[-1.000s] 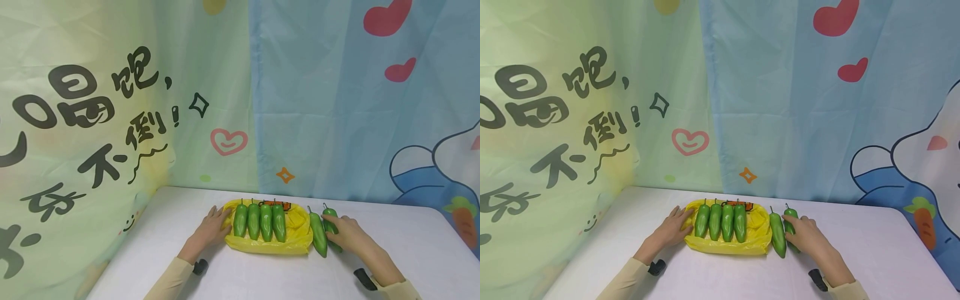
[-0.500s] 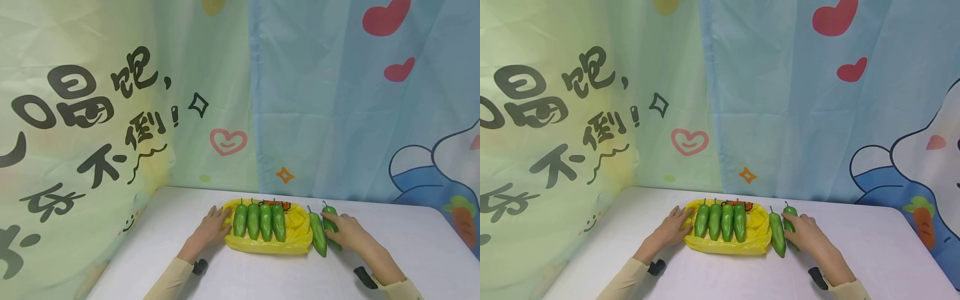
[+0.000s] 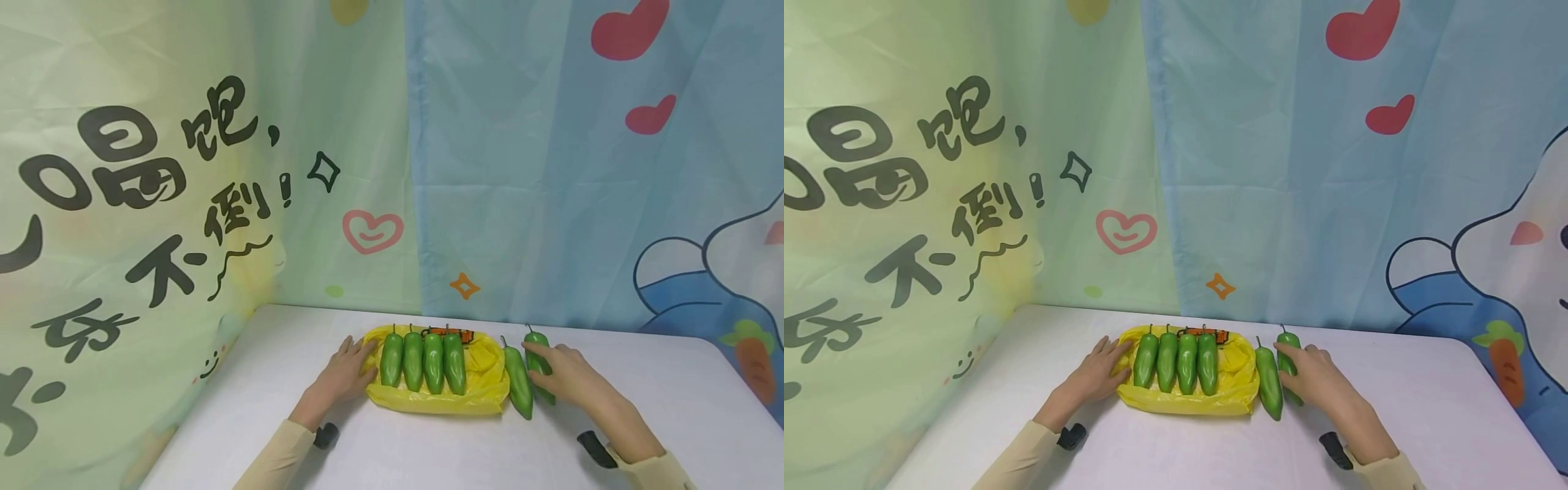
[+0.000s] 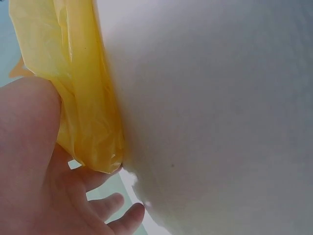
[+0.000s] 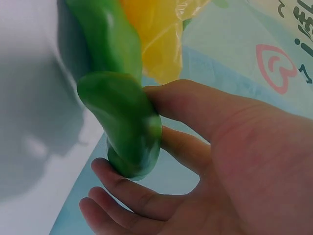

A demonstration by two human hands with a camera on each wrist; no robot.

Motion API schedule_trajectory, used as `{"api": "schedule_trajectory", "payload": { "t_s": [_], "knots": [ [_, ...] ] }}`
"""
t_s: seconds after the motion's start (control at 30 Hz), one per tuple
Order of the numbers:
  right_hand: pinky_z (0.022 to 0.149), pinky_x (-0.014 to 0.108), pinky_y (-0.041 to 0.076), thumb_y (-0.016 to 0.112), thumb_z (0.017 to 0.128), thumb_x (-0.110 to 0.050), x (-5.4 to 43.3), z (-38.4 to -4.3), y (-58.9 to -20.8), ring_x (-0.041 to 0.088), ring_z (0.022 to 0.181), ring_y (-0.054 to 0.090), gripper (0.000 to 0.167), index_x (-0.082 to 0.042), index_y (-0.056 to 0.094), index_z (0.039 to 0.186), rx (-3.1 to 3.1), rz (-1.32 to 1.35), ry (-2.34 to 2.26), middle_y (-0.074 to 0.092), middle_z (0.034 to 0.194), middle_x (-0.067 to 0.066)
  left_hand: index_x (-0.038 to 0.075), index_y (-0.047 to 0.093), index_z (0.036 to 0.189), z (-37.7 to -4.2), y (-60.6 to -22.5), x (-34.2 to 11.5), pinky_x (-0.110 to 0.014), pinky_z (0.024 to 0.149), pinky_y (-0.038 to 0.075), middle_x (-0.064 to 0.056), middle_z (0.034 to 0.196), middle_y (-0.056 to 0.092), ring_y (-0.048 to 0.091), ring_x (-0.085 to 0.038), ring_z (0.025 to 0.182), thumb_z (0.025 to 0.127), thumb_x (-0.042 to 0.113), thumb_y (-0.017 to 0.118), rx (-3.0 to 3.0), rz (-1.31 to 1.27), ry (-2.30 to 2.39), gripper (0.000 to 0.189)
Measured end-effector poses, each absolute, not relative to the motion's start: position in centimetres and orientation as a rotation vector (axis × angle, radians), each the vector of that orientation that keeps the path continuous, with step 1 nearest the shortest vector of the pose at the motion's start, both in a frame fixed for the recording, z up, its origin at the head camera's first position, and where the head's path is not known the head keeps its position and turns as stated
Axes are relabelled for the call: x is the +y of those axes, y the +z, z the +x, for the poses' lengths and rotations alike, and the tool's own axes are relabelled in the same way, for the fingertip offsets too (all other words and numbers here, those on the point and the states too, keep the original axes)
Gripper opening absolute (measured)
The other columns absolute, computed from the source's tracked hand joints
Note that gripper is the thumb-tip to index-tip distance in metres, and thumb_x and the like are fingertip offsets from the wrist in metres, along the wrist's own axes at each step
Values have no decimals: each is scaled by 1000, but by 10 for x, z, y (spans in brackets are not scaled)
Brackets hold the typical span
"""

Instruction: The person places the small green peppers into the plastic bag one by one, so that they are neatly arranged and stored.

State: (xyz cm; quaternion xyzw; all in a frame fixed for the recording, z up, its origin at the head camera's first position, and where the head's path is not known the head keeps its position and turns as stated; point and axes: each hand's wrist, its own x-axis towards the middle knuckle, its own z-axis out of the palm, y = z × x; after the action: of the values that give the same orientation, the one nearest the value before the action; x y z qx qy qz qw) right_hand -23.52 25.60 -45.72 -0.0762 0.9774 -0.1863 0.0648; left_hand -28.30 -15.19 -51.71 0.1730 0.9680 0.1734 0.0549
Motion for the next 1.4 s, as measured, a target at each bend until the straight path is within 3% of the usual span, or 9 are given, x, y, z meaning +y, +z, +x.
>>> {"api": "schedule_trajectory", "payload": {
  "t_s": [0.47,0.7,1.27,1.4],
  "knots": [
    [70,43,51,71,92,-22,244,-232,-444,30,92,57,57,-6,53,144,2955,-281,-605,64,112,26,13,40,154,-284,-518,-153,-63,120,29,-20,159,39,22,-47,151,102,33,54,2938,535,534,58],
    [76,51,55,70,92,-22,237,-230,-439,36,99,61,56,-6,53,144,2964,-332,-621,64,115,27,14,40,154,-285,-519,-153,-64,120,28,-19,159,38,22,-47,151,102,34,54,2937,526,536,58],
    [76,48,55,70,93,-24,221,-233,-437,32,98,62,57,-7,53,144,2930,-372,-654,65,116,25,14,40,154,-284,-520,-153,-63,121,27,-19,160,37,20,-47,152,102,33,55,2931,513,541,58],
    [81,54,56,70,93,-25,216,-234,-435,37,103,62,58,-8,53,145,2926,-377,-643,64,121,27,15,39,155,-285,-519,-152,-63,121,26,-18,160,37,20,-46,152,102,33,54,2931,513,532,58]
  ]
}}
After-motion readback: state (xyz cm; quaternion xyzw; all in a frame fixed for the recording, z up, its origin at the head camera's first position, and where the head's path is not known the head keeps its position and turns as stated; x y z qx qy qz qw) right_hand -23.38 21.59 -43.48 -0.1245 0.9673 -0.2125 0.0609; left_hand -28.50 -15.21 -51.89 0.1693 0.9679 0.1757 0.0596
